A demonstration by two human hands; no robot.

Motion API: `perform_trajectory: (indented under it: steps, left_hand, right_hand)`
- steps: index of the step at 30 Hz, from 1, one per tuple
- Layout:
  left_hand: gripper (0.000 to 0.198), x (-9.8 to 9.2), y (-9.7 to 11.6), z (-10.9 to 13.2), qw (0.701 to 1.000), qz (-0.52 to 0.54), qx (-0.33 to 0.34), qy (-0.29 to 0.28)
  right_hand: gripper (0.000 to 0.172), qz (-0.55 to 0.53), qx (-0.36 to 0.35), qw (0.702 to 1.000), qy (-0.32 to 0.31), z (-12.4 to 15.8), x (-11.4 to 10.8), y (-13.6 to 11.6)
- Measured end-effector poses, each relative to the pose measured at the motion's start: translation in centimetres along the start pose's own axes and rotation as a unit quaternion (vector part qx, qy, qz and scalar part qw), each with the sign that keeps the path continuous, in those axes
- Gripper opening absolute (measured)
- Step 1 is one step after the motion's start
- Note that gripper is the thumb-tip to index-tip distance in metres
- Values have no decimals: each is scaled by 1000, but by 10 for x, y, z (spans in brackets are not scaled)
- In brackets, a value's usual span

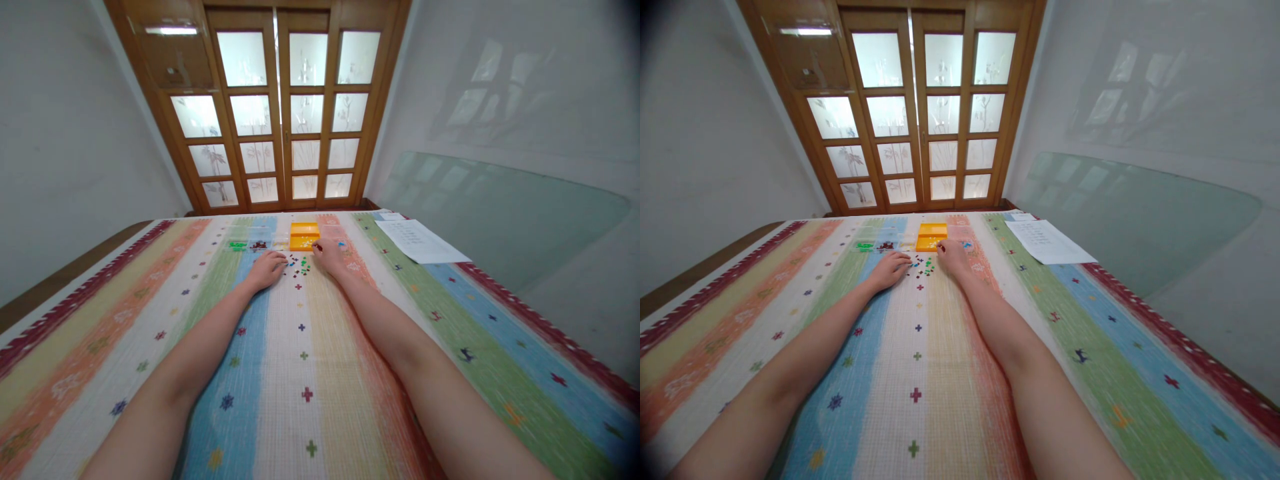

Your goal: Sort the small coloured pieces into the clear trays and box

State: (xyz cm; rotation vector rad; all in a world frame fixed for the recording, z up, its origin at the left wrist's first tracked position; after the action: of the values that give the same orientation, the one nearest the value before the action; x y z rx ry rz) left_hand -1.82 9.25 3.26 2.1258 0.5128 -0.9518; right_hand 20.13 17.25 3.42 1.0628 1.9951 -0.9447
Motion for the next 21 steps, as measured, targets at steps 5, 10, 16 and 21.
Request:
perform_trajectory:
  steps: [5,10,16,21]
  left_hand:
    - [34,4,15,-1,999,-8,15,-47]
    - [34,4,14,-1,999,-11,17,-43]
    - [32,-6,-7,1,998,-38,-30,27]
    - [32,-7,-16,2,997,-64,-42,26]
  right_hand:
    - [22,8,-7,1000,-12,5,-5,-9]
    - [24,17,-19,1000,-15,7,-10,-17]
    - [20,16,-99,994,-34,14,-9,-44]
    - [19,23,-167,984,-51,22,-6,-71]
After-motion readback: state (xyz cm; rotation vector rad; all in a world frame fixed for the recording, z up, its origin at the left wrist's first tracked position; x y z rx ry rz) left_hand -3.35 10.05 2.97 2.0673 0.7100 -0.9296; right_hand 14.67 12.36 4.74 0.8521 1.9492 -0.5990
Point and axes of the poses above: each hand's wrist, its own z-axis away from the middle knuckle, its own x-axis out of the palm, y = z × x, the point moved 8 cm from there along -z, towards the middle knuckle, and after that the axes turned 12 degrees about z, right-handed, at the moved point
